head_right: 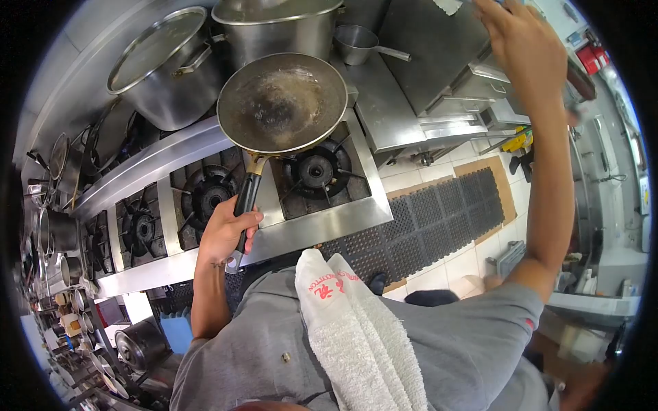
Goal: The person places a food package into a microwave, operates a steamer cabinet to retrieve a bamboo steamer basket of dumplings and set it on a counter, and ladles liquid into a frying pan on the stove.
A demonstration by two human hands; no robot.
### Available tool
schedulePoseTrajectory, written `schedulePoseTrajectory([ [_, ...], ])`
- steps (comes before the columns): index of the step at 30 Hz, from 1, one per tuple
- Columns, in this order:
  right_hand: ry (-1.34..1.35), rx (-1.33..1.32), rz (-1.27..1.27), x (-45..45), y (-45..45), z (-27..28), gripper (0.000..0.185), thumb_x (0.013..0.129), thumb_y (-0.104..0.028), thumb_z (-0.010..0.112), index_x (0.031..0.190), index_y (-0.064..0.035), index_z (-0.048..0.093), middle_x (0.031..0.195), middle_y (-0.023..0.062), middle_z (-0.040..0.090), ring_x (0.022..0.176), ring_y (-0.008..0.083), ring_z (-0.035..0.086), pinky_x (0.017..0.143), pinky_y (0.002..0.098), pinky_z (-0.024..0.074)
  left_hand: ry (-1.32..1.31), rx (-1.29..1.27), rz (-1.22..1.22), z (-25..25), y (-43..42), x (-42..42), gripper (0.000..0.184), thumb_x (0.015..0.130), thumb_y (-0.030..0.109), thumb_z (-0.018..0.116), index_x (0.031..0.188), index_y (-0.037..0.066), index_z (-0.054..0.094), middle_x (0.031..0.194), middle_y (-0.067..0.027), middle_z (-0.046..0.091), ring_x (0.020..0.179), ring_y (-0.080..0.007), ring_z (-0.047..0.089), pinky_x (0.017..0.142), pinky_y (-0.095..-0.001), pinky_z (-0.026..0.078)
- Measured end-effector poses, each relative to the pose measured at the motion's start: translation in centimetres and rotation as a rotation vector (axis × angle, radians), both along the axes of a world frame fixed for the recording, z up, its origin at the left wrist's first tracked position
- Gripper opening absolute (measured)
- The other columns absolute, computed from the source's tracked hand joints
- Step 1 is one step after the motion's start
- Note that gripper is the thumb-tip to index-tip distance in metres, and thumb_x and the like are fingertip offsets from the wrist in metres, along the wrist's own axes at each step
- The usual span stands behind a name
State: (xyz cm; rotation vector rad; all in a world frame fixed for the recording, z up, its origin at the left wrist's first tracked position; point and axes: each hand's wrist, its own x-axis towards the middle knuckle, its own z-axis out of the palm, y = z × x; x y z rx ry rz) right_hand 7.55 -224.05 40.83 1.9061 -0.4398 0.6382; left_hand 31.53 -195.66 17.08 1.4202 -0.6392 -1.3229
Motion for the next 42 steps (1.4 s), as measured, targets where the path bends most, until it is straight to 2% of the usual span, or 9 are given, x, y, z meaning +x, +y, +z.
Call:
schedulePoseTrajectory([
  [1,-0.03,-0.03,0.042,1.0,-0.1,0.2,0.029,0.079,-0.018,0.065,0.108,-0.0175,0.068,0.082,0.0073,0.064,0.068,0.0197,0.062,0.061,0.0329,0.0495,-0.006,0.008,0.01,-0.1,0.0,0.0,0.013,0.082,0.008,0.061,0.084,0.001,0.051,0.057,-0.0027,0.049,0.039,-0.0123,0.046,0.037,-0.0257,0.036],
  [3,-0.079,0.103,-0.261,2.9,-1.1,0.2,0.025,0.079,-0.022,0.063,0.103,-0.0226,0.069,0.095,0.0092,0.064,0.081,0.0251,0.064,0.069,0.0371,0.0512,-0.017,0.016,0.012,-0.1,-0.1,-0.2,0.013,0.082,0.008,0.061,0.083,0.001,0.05,0.057,-0.0028,0.049,0.039,-0.0123,0.046,0.037,-0.0257,0.036],
  [9,0.005,-0.029,-0.293,9.8,-6.9,-1.1,0.023,0.09,-0.024,0.052,0.101,-0.0128,0.07,0.09,0.011,0.065,0.083,0.0276,0.066,0.068,0.0383,0.0522,-0.027,0.041,0.034,0.5,0.4,-0.4,0.012,0.081,0.006,0.061,0.081,0.001,0.05,0.057,-0.0035,0.049,0.039,-0.0129,0.045,0.037,-0.0258,0.036],
  [11,0.072,0.009,-0.425,11.6,-6.9,-1.3,0.028,0.093,-0.025,0.049,0.092,-0.0083,0.071,0.085,0.0125,0.067,0.08,0.0283,0.067,0.066,0.0397,0.0525,-0.036,0.057,0.02,0.9,0.8,-0.3,0.011,0.082,0.005,0.06,0.082,0.001,0.05,0.058,-0.0041,0.05,0.04,-0.0137,0.047,0.038,-0.0277,0.038],
  [17,-0.012,0.224,-0.257,12.2,-12.1,-2.6,0.028,0.088,-0.022,0.052,0.078,-0.0049,0.072,0.079,0.0146,0.069,0.078,0.0297,0.069,0.066,0.0421,0.0535,-0.044,0.061,0.046,4.8,2.0,0.8,0.011,0.082,0.004,0.061,0.082,0.001,0.05,0.056,-0.0036,0.049,0.04,-0.0133,0.047,0.038,-0.0269,0.038],
  [22,0.04,0.259,-0.304,13.5,-13.7,-3.2,0.021,0.082,-0.017,0.056,0.077,-0.0049,0.073,0.079,0.0152,0.07,0.078,0.0307,0.069,0.068,0.0428,0.0539,-0.101,0.047,0.08,8.0,1.9,2.0,0.012,0.081,0.003,0.061,0.083,0.0,0.05,0.056,-0.0038,0.05,0.04,-0.0127,0.047,0.038,-0.0263,0.037],
  [28,0.022,0.417,-0.327,14.5,-13.1,-1.7,0.016,0.076,-0.017,0.06,0.078,-0.0066,0.073,0.083,0.0154,0.07,0.08,0.0301,0.069,0.069,0.0419,0.0544,-0.189,-0.035,0.148,11.5,-1.0,5.7,0.015,0.08,0.011,0.062,0.084,0.0,0.052,0.055,-0.0024,0.048,0.037,-0.0107,0.043,0.036,-0.0248,0.033],
  [36,-0.002,0.398,-0.287,15.4,-14.3,-2.2,0.015,0.076,-0.018,0.062,0.078,-0.0078,0.073,0.084,0.0129,0.071,0.081,0.0279,0.07,0.068,0.0403,0.0545,-0.646,-0.011,0.164,16.0,-8.3,11.6,0.017,0.08,0.017,0.062,0.078,0.003,0.054,0.058,-0.0005,0.05,0.042,-0.0099,0.048,0.039,-0.0252,0.037],
  [42,-0.015,0.388,-0.265,15.9,-15.6,-2.9,0.015,0.078,-0.019,0.061,0.078,-0.0094,0.074,0.083,0.0115,0.071,0.079,0.0263,0.07,0.067,0.0388,0.0544,-0.785,0.072,0.077,18.5,-14.3,17.4,0.019,0.08,0.017,0.062,0.069,0.005,0.052,0.057,-0.0021,0.052,0.041,-0.011,0.048,0.04,-0.0262,0.038],
])
